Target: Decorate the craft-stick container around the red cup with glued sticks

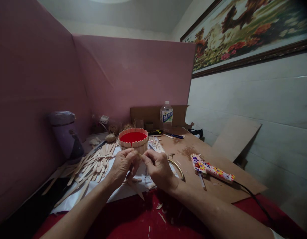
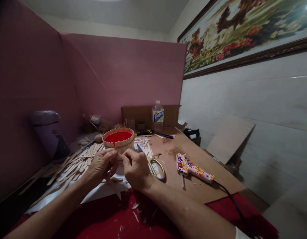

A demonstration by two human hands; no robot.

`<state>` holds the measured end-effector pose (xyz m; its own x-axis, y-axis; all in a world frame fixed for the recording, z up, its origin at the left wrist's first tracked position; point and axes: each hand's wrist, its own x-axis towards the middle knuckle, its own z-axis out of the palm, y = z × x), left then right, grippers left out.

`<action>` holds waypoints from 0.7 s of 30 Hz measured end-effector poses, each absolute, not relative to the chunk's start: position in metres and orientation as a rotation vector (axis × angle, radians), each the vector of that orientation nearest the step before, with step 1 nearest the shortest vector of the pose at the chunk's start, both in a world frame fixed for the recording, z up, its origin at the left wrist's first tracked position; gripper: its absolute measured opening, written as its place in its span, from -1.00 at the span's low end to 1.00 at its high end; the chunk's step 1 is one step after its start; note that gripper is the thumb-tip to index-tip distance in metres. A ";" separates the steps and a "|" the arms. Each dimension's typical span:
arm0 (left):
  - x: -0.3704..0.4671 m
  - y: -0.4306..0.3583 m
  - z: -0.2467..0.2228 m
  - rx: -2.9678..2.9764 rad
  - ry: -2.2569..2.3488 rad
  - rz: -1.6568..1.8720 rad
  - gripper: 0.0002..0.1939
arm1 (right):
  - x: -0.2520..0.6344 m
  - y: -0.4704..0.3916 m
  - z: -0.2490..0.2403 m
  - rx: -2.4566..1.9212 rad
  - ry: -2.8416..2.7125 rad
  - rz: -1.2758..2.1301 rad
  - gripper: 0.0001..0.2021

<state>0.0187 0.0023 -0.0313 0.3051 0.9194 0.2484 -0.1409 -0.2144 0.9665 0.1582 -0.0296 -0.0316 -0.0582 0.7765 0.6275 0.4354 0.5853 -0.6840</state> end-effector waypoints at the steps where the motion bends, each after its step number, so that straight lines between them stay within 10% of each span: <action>1: 0.019 0.002 -0.032 1.429 0.743 1.170 -0.60 | 0.157 -0.028 -0.032 -1.016 -1.654 0.433 -0.74; 21: 0.018 0.006 -0.034 1.431 0.748 1.144 -0.69 | 0.157 -0.028 -0.037 -1.112 -1.741 0.209 -0.78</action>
